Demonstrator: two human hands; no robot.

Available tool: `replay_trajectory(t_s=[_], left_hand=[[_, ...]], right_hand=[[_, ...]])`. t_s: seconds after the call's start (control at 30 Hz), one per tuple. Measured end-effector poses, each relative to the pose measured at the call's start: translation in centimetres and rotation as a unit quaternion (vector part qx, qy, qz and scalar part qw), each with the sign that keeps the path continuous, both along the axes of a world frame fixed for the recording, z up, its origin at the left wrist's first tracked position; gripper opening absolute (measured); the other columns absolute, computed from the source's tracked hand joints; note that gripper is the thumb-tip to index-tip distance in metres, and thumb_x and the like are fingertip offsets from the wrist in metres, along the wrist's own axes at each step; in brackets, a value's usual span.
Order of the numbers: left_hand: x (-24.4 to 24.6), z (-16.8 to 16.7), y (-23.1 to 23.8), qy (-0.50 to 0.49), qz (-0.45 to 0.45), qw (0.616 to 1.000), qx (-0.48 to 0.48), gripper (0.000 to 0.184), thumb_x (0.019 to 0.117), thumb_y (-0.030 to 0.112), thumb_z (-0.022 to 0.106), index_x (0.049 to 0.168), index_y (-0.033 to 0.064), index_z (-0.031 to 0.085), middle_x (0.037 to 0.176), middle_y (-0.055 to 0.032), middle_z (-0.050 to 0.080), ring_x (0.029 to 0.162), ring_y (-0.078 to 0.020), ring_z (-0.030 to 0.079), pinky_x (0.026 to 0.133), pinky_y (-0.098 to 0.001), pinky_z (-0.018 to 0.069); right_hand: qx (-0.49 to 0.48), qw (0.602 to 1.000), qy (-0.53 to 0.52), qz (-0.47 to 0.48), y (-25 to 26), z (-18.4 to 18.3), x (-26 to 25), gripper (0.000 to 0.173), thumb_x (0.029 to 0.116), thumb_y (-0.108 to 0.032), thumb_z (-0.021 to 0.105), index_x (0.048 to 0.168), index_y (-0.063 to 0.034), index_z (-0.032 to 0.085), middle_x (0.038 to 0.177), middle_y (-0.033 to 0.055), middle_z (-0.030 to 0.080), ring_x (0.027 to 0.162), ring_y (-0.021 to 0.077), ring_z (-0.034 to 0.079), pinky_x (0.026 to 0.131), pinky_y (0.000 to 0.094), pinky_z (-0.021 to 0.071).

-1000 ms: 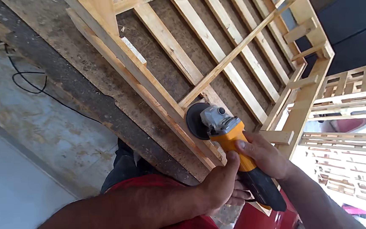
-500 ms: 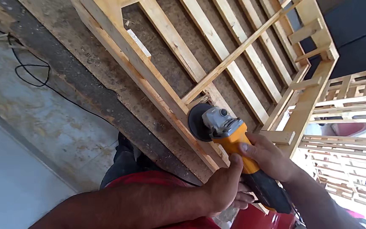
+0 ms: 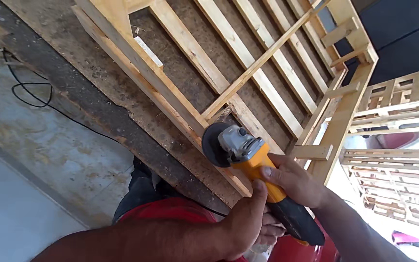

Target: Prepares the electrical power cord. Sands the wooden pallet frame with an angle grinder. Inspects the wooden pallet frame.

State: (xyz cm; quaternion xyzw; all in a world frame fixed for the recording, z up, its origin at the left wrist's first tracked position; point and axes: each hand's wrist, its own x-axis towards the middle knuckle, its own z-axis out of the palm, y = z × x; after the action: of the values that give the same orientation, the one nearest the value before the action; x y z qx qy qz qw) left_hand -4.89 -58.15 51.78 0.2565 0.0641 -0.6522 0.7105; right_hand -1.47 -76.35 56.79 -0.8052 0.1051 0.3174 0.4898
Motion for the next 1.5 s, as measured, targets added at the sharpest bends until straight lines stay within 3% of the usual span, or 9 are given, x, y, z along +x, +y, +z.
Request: replay_trajectory(t_s=[0.27,0.73,1.27,1.5], left_hand=[[-0.7,-0.3,2.0,0.010,-0.003,1.000,0.003,0.091,0.1014,0.070,0.006,0.137,0.0014,0.055,0.126,-0.0157,0.070,0.112,-0.0275,0.070,0.098,-0.0457,0.0574],[-0.4,-0.1,3.2,0.026,0.011,1.000,0.001,0.086,0.1029,0.067,0.009,0.138,0.0018,0.054,0.126,-0.0151,0.069,0.114,-0.0266,0.070,0.100,-0.0445,0.0563],[0.6,-0.5,1.5,0.018,0.007,1.000,0.018,0.089,0.1023,0.069,0.010,0.134,0.0001,0.056,0.123,-0.0162,0.071,0.111,-0.0276,0.071,0.097,-0.0447,0.0581],[2.6,-0.3,0.0,0.020,0.002,0.999,0.041,0.087,0.1037,0.068,0.011,0.130,0.0005,0.059,0.115,-0.0151,0.073,0.105,-0.0263,0.073,0.094,-0.0440,0.0598]], right_hand=[[0.059,0.998,0.029,-0.005,1.3,-0.8,-0.6,0.053,0.0919,-0.062,0.064,0.110,-0.0126,0.071,0.085,0.0068,0.073,0.074,0.0160,0.072,0.068,0.0331,0.0625],[0.096,0.995,0.033,-0.005,2.2,-1.3,-0.1,0.052,0.0938,-0.059,0.063,0.112,-0.0115,0.070,0.088,0.0054,0.074,0.079,0.0142,0.072,0.072,0.0316,0.0622],[0.105,0.994,0.025,-0.025,0.8,-1.3,0.7,0.053,0.0947,-0.060,0.063,0.110,-0.0095,0.070,0.087,0.0064,0.073,0.078,0.0144,0.072,0.072,0.0314,0.0620],[0.074,0.997,0.009,-0.028,-0.7,-1.5,2.0,0.056,0.0923,-0.064,0.063,0.112,-0.0122,0.070,0.086,0.0076,0.073,0.075,0.0164,0.072,0.068,0.0330,0.0626]])
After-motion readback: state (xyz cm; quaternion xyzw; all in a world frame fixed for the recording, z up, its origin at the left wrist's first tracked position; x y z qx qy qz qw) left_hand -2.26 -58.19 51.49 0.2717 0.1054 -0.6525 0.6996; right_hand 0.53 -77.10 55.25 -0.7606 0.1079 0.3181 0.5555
